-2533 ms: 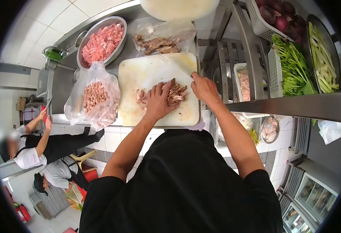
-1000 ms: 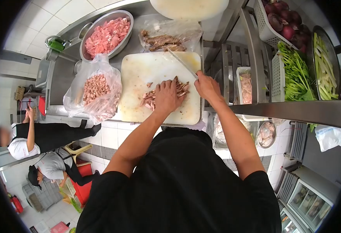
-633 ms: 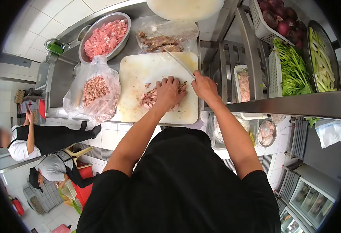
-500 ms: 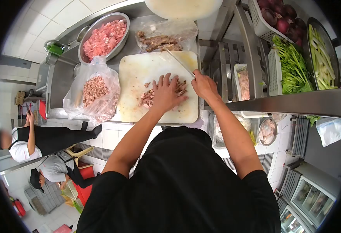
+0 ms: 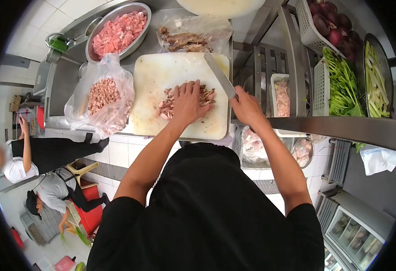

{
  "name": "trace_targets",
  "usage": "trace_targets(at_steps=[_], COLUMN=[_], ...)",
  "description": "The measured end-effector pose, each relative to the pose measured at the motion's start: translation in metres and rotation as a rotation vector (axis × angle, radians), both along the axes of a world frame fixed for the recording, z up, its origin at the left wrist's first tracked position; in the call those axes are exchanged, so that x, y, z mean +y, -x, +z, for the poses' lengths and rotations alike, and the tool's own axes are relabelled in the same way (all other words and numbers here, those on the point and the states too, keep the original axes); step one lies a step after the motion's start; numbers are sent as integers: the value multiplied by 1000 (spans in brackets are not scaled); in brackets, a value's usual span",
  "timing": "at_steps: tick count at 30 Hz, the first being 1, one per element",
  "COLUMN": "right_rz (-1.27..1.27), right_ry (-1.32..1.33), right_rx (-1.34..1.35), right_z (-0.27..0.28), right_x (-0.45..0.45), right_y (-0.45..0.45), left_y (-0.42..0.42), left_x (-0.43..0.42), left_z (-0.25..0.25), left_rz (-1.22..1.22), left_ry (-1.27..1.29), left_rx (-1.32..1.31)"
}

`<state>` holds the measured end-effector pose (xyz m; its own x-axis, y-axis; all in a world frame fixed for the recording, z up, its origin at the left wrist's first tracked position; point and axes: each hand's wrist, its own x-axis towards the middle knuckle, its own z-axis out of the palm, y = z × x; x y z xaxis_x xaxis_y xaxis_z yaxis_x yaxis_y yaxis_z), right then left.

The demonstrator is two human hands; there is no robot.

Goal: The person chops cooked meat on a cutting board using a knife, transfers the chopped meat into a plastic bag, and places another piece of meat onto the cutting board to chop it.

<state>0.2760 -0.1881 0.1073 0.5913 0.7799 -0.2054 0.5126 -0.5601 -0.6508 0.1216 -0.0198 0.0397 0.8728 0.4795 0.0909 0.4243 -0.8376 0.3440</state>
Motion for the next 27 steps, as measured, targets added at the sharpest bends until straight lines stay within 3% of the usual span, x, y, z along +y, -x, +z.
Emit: trace_targets(at_steps=[5, 8, 10, 17, 19, 27], right_rz=[103, 77, 54, 42, 38, 145], right_ry=[238, 223, 226, 224, 243, 288], right_rx=[-183, -199, -189, -143, -125, -158], right_z=[-10, -8, 2, 14, 14, 11], right_x=[-27, -34, -38, -43, -42, -35], right_y=[23, 31, 38, 44, 47, 49], left_y=[-13, -13, -8, -12, -15, -24], left_x=[0, 1, 2, 23, 22, 20], left_z=[-10, 1, 4, -1, -2, -10], left_rz=[-41, -10, -23, -105, -105, -166], left_ry=[45, 64, -58, 44, 100, 130], left_rx=[76, 72, -110, 25, -167, -122])
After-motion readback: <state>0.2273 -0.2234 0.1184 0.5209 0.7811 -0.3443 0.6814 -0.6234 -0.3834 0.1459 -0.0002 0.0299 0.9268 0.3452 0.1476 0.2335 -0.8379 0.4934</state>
